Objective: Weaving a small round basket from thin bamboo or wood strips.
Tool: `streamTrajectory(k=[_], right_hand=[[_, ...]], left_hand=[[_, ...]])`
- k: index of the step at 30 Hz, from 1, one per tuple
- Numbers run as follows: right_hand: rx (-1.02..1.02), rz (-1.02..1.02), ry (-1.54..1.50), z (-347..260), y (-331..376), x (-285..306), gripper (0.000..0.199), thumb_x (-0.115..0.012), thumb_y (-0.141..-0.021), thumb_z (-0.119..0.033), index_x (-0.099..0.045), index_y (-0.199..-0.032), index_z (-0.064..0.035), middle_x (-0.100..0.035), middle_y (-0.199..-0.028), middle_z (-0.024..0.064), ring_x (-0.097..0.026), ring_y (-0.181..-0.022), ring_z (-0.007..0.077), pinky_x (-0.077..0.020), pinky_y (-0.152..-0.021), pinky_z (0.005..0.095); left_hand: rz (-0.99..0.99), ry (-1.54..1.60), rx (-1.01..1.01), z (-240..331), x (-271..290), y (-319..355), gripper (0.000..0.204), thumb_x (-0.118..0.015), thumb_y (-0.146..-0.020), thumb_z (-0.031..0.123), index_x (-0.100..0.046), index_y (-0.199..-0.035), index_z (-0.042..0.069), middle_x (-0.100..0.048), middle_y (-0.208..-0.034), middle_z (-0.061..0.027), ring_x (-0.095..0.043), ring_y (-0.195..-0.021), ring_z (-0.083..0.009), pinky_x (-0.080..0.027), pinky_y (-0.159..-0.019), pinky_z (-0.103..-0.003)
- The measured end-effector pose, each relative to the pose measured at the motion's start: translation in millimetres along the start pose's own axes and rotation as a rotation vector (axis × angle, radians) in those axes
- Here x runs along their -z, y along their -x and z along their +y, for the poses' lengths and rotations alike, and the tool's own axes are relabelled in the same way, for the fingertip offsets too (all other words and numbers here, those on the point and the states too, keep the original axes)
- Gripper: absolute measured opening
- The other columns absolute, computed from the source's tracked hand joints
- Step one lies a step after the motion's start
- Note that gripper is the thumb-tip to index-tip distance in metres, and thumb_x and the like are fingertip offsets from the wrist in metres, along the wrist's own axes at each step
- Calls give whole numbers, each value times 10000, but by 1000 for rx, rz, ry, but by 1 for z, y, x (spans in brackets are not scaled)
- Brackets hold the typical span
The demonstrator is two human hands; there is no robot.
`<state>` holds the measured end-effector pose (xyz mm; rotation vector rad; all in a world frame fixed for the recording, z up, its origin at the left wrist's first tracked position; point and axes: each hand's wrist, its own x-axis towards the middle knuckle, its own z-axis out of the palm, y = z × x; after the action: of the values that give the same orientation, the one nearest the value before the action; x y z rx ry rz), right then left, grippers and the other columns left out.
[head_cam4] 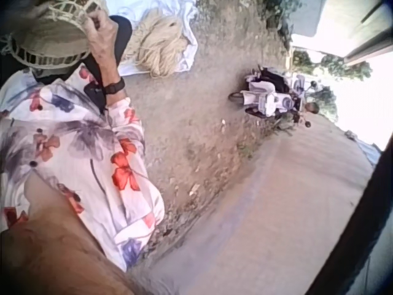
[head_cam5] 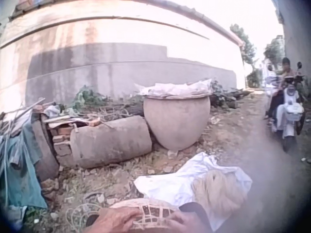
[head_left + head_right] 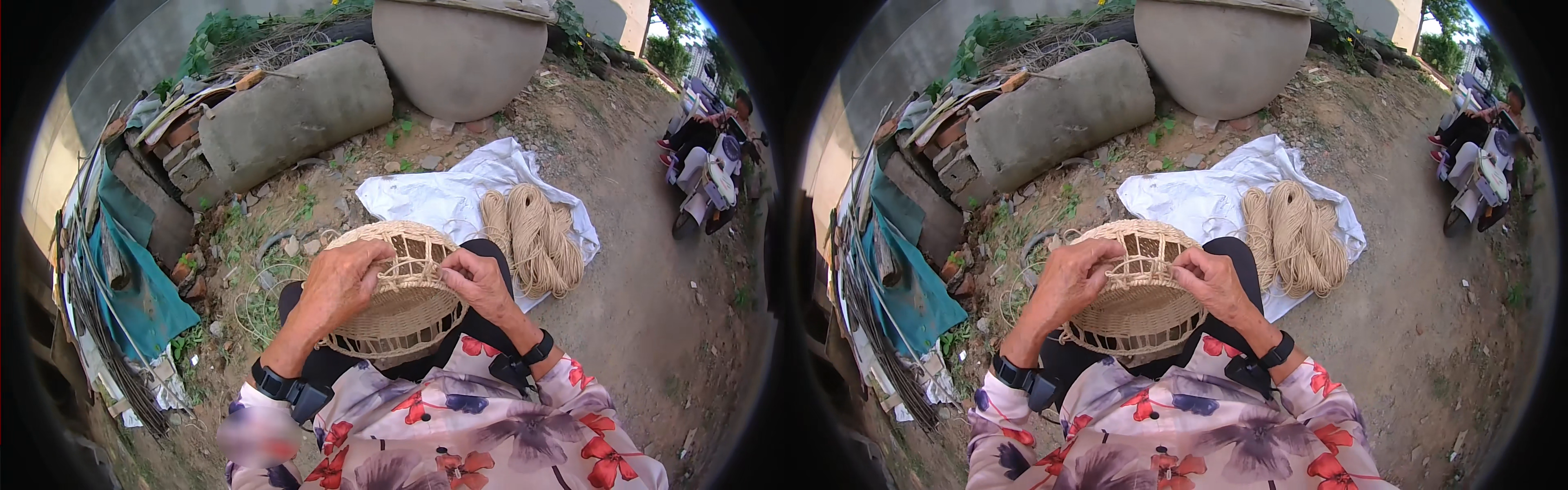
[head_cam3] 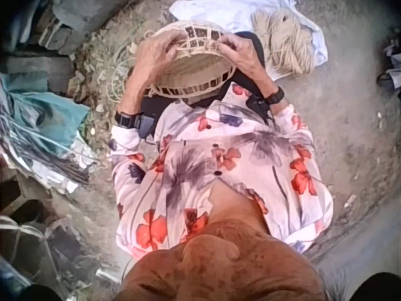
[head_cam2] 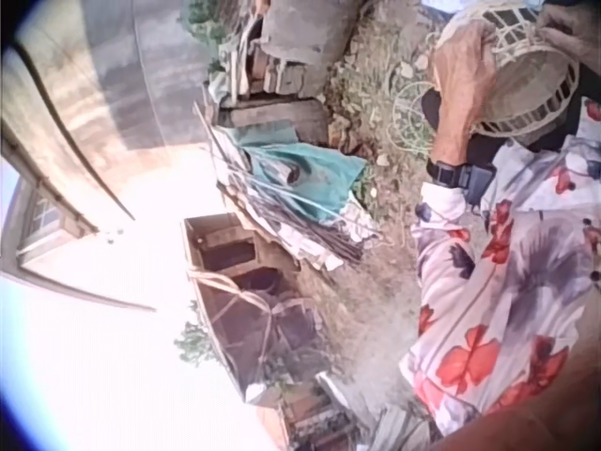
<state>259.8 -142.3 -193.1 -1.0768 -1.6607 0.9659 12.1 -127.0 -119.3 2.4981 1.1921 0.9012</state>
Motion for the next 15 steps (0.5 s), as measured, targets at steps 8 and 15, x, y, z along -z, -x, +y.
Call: streamTrajectory(k=[8, 15], right_hand=[[56, 103, -98, 14, 0, -5, 138, -641, -926, -129, -605, -869, -8, -584, -738, -27, -493, -637, 29, -400, -560, 214], [-35, 94, -231, 9, 0, -7, 73, -642, -901, -67, -611, -894, -1, -592, -784, -15, -513, -676, 40, -428, -601, 224]], left_hand=[[-31, 649, 387, -12, 0, 6, 96, -637, -889, -31, -601, -896, 57, -618, -721, 33, -559, -592, -29, -424, -506, -178], [108, 469, 332, -2, 3, 12, 103, -607, -884, -55, -584, -838, 34, -615, -730, 7, -584, -609, -74, -467, -554, -227]])
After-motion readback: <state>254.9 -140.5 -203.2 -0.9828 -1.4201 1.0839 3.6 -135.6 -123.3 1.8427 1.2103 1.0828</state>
